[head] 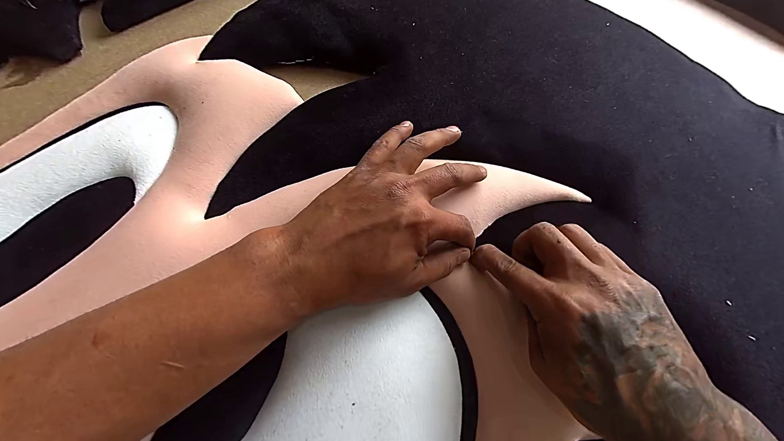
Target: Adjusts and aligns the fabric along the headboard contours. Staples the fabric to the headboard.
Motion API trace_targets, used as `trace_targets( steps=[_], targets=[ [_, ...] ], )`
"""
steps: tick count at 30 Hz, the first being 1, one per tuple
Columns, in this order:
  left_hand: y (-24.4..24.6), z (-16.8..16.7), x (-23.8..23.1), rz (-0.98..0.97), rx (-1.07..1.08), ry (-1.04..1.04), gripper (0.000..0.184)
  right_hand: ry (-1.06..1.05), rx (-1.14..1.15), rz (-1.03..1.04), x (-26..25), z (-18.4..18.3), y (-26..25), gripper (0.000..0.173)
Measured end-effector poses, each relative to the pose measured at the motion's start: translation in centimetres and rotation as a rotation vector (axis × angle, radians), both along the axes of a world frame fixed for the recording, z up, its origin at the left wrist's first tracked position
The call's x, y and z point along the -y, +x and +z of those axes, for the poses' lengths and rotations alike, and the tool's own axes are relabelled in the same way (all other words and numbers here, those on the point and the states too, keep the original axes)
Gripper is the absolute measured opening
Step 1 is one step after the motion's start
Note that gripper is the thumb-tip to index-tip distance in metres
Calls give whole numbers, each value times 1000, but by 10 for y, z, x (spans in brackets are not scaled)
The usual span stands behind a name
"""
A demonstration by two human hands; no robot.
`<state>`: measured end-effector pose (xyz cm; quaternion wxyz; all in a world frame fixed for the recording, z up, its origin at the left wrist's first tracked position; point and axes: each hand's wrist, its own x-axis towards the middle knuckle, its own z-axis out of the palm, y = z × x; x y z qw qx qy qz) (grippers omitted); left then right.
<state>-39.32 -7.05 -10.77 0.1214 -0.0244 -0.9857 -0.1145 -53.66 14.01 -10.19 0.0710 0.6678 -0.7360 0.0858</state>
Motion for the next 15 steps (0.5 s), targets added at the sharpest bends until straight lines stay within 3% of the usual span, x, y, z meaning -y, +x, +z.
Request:
trace_targets(
  steps=[7,15],
  targets=[
    [5,4,1,57,45,21,33,46,-103,-56,-4,2,11,53],
    [2,-3,0,130,-46,110,30,100,-199,-93,-4,12,27,49]
  ],
)
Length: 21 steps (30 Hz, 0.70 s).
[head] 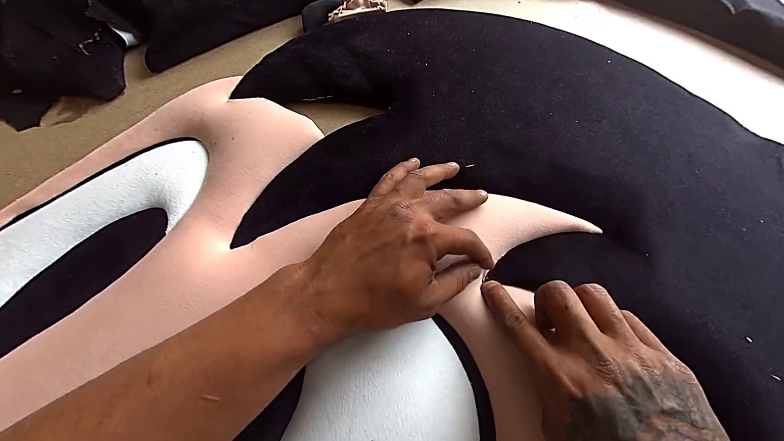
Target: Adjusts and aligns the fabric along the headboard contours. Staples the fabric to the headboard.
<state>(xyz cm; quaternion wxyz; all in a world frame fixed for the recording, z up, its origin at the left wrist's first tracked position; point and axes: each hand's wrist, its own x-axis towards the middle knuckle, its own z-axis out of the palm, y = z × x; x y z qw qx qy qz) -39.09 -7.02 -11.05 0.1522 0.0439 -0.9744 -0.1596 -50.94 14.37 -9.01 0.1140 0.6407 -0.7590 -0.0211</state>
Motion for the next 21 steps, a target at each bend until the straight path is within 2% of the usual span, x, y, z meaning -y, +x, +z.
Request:
trace_targets(
  steps=[3,7,11,17,21],
  targets=[
    [-6,2,-5,112,16,71,29,22,-20,-13,2,4,3,48],
    [-13,10,-10,238,149,100,42,4,-6,-1,3,2,3,47],
    [-27,19,-16,307,241,83,54,-15,111,53,4,-4,-9,53],
    [-46,42,-17,291,500,91,60,-7,128,75,3,-7,-14,50],
    [-49,44,-17,262,541,74,58,-3,123,91,1,-9,-17,53]
  ],
)
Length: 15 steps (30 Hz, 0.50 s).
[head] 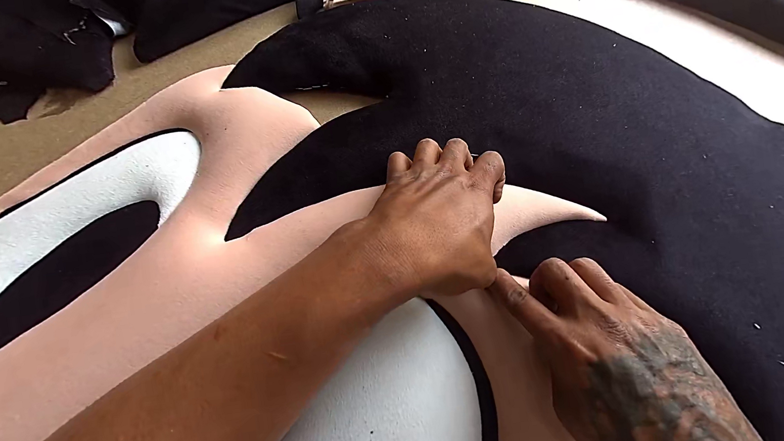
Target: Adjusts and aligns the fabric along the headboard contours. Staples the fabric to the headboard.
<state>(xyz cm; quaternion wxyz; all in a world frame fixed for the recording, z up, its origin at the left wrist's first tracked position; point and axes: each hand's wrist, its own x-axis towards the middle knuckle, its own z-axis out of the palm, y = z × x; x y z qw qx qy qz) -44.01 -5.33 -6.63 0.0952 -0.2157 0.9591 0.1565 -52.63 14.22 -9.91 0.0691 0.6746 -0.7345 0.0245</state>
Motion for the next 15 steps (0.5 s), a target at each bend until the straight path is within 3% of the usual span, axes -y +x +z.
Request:
trace_targets(
  steps=[7,10,15],
  targets=[
    [-7,7,-5,8,78,-24,60,14,-87,-28,2,4,12,43],
    [-15,17,-12,38,143,-50,64,80,-47,-89,2,23,26,36],
    [-28,29,-20,76,252,-81,69,9,-169,-104,-13,11,38,45]
  ],
)
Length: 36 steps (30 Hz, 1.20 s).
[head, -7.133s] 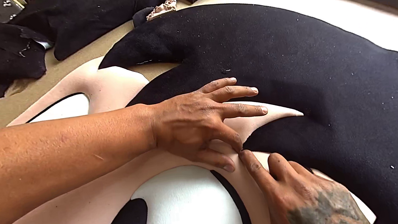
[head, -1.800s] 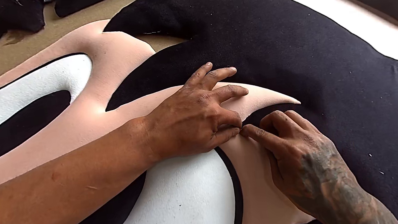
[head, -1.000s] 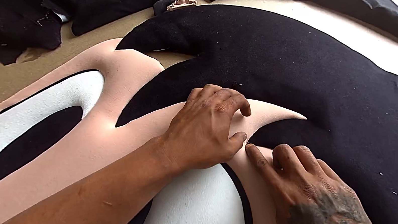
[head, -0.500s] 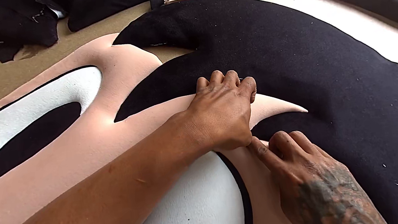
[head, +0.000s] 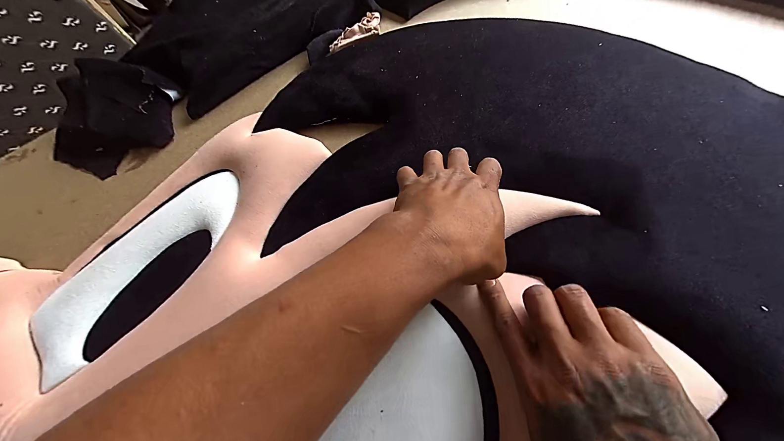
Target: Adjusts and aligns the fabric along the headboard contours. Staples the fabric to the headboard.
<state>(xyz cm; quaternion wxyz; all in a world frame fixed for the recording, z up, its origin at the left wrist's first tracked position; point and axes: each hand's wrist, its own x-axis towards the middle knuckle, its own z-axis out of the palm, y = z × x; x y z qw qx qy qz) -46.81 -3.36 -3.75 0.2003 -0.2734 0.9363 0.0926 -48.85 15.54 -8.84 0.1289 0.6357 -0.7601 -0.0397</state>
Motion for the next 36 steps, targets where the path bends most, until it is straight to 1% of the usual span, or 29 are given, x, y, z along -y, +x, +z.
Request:
trace_targets(
  steps=[3,7,9,12,18,21,24,28,32,36],
  targets=[
    [-10,4,-2,18,52,1,70,-27,-4,-2,-3,2,3,44],
    [-21,8,-2,35,100,-5,75,-35,104,11,-2,7,-2,43],
    [-26,10,-1,42,124,-14,82,-57,156,19,1,3,-7,44],
    [-32,9,-1,38,136,-32,90,-55,204,20,3,-2,-13,50],
    [-37,9,4,10,151,-21,84,-66,270,29,7,-7,-22,50],
    [-39,10,8,-8,147,5,85,-15,308,32,10,-1,-24,50],
    [-40,10,13,-31,152,22,83,-9,294,13,13,3,-21,50],
    [-41,8,17,-39,152,31,78,10,271,-51,13,4,-13,54],
    [-41,8,15,-24,163,29,77,-87,161,-54,3,-1,5,47],
    [-37,6,13,10,143,24,78,-126,188,-22,1,1,12,40]
  ],
)
